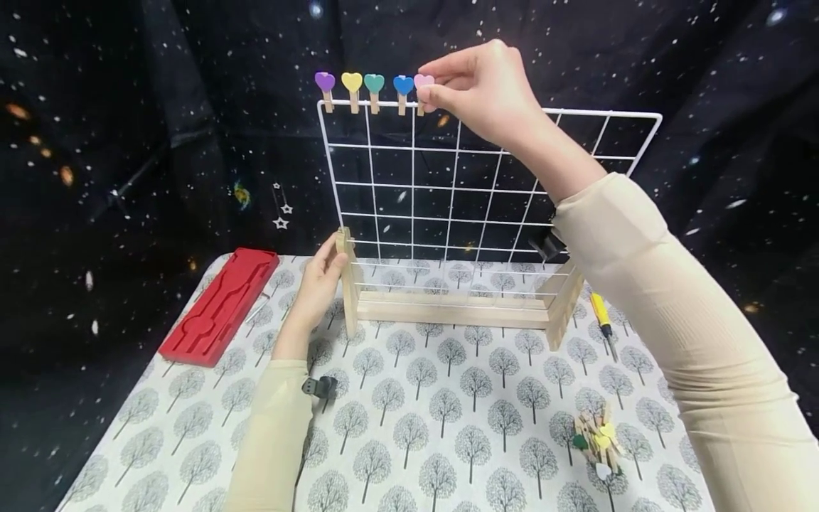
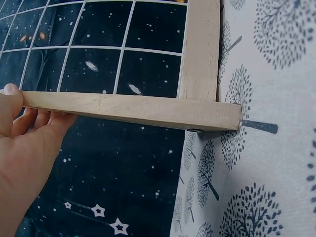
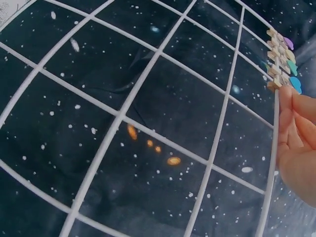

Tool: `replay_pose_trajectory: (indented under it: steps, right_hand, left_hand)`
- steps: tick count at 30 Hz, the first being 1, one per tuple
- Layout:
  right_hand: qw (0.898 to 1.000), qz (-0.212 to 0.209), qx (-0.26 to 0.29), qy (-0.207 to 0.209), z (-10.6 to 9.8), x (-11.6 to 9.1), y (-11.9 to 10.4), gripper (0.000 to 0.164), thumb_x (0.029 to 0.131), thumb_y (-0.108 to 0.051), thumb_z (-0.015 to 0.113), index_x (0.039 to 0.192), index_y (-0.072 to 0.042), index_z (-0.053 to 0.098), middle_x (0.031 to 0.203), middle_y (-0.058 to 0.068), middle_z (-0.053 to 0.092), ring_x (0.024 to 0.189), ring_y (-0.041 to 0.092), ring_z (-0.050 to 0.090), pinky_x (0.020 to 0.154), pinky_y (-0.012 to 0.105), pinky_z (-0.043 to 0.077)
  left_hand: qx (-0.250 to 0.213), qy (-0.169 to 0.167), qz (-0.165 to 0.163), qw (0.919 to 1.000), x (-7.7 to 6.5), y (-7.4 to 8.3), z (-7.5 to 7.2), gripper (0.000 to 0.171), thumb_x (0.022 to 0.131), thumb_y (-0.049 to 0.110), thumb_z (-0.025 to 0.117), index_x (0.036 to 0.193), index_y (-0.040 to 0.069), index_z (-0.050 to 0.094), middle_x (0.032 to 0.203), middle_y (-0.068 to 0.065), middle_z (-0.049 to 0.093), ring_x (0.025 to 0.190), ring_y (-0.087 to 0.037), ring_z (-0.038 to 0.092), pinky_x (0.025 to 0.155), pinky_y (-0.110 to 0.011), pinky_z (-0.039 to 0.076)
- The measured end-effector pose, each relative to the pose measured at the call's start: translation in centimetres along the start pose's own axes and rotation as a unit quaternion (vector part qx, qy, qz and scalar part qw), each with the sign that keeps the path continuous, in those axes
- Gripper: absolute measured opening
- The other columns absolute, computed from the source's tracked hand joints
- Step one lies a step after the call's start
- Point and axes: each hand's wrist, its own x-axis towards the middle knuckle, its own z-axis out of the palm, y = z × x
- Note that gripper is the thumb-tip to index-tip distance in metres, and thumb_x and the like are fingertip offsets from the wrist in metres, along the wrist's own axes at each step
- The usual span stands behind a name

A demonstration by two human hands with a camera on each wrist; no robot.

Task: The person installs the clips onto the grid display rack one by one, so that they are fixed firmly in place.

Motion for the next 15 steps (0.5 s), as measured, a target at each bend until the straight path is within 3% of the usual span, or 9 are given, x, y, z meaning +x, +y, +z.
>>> replay_pose_trajectory:
  steps: [3, 9, 11, 15]
  right_hand:
    - [0.999, -0.01, 0.03, 0.021, 0.1, -0.7, 0.6, 0.035, 0.077, -0.031, 0.064, 0.109, -0.018, 0.062, 0.086, -0.003, 0.068, 0.074, 0.004, 0.062, 0.048, 0.021, 0.026]
    - [0.992, -0.067, 0.083, 0.065, 0.1, -5.1, 2.3, 0.027, 0.077, -0.026, 0.065, 0.1, -0.012, 0.065, 0.079, 0.0, 0.067, 0.066, 0.007, 0.061, 0.051, 0.016, 0.041]
    - [0.993, -0.072, 0.082, 0.053, 0.5, -7.1, 3.4, 0.025, 0.078, -0.025, 0.064, 0.099, -0.011, 0.066, 0.079, 0.001, 0.067, 0.067, 0.008, 0.061, 0.053, 0.016, 0.045]
    - [0.995, -0.068, 0.068, -0.004, 2.2, -11.0, 8.3, 0.025, 0.079, -0.029, 0.062, 0.1, -0.015, 0.065, 0.084, -0.003, 0.066, 0.07, 0.005, 0.06, 0.057, 0.017, 0.05]
  left_hand:
    - [0.003, 0.001, -0.008, 1.0, -0.4, 1.0, 0.0, 0.053, 0.09, 0.028, 0.041, 0.138, 0.013, 0.022, 0.138, -0.012, 0.03, 0.126, -0.02, 0.03, 0.105, -0.033, 0.025]
    - [0.009, 0.006, -0.021, 0.9997, -0.8, 2.7, -0.3, 0.052, 0.091, 0.023, 0.041, 0.138, 0.009, 0.022, 0.138, -0.014, 0.03, 0.126, -0.023, 0.03, 0.105, -0.035, 0.026]
    - [0.016, 0.01, -0.025, 0.9995, -0.8, 2.8, -0.5, 0.053, 0.091, 0.024, 0.041, 0.138, 0.01, 0.022, 0.138, -0.013, 0.031, 0.126, -0.023, 0.03, 0.105, -0.036, 0.026]
    - [0.024, 0.013, -0.022, 0.9994, -0.7, 2.9, -0.8, 0.053, 0.09, 0.026, 0.042, 0.138, 0.011, 0.023, 0.137, -0.013, 0.032, 0.126, -0.023, 0.03, 0.105, -0.036, 0.026]
